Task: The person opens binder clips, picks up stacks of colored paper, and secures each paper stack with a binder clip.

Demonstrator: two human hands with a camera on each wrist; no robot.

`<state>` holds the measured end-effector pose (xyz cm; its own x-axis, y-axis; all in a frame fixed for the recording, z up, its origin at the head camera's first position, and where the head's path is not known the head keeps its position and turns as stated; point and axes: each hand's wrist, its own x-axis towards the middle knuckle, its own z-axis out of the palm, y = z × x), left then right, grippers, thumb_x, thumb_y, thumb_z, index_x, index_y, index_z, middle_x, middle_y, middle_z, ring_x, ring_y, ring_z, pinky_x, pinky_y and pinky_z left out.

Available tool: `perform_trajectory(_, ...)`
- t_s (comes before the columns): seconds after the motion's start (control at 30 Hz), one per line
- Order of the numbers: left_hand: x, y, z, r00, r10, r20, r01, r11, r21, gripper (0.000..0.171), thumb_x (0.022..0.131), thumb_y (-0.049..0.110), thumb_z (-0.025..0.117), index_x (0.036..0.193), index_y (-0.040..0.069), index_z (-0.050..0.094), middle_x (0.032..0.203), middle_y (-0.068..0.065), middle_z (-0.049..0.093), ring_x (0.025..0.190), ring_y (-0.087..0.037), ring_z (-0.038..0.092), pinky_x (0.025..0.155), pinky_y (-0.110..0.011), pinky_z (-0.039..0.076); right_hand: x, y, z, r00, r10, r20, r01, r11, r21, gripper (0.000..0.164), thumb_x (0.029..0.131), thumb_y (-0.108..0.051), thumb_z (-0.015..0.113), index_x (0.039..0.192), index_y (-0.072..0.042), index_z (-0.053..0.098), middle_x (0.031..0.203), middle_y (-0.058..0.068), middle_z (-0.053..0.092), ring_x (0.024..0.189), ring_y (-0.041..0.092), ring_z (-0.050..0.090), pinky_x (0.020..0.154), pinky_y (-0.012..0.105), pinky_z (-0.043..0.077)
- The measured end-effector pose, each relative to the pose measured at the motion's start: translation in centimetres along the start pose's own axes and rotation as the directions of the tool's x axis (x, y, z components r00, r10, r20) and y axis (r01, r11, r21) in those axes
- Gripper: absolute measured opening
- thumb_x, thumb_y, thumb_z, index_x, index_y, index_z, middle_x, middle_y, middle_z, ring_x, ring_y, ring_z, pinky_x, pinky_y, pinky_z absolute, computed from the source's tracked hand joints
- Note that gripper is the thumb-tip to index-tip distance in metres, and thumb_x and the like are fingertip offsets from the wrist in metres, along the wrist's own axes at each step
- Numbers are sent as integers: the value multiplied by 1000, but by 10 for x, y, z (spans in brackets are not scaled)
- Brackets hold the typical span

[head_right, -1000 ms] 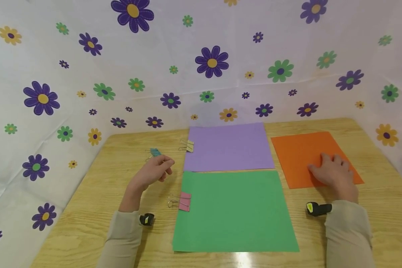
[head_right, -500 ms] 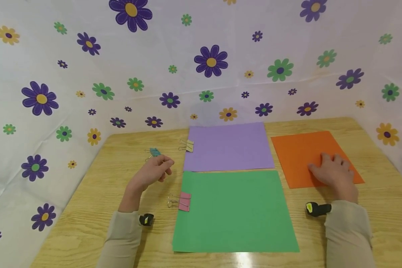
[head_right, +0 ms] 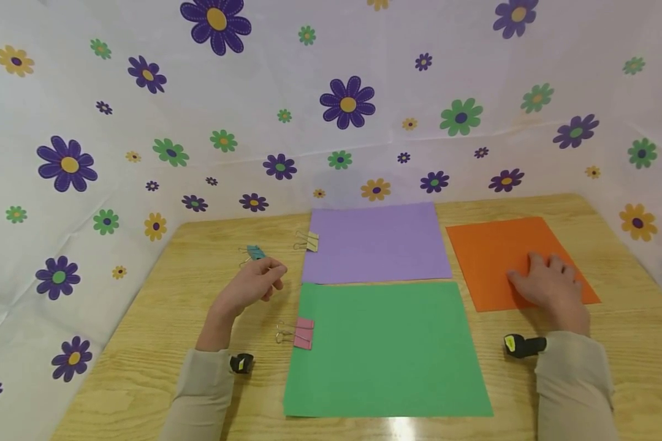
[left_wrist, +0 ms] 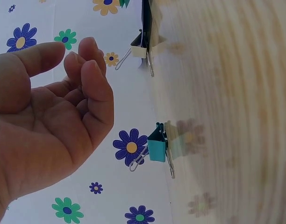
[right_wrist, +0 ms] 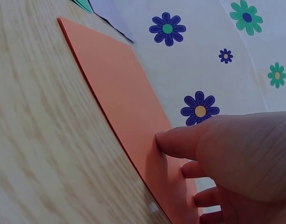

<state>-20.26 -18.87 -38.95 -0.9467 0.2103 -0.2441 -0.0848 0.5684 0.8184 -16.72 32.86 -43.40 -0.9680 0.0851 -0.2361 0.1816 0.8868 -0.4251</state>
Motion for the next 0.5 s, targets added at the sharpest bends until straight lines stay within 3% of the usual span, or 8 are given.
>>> perform_trajectory(0.33, 0, -1, -1, 1000, 3, -7, -3, 1000, 3, 33, 106, 23, 47, 124, -3, 56, 95, -14, 61, 65, -17, 47, 67, -35, 48, 2, 5, -2, 999, -46, 8, 46, 999, -13, 83, 102, -51, 38, 144, 19, 19, 136, 52, 12, 119, 74, 13, 93, 80, 19)
perform_trajectory(0.5, 1, -3, -2, 1000, 7, -8, -7, 1000, 6, 33, 106, 23, 46, 124, -4, 57, 95, -15, 62, 64, -17, 46, 66, -36, 46, 5, 8, -10, 997, -59, 54, 61, 998, -25, 79, 102, -49, 41, 142, 16, 21, 133, 54, 12, 115, 75, 14, 87, 80, 24)
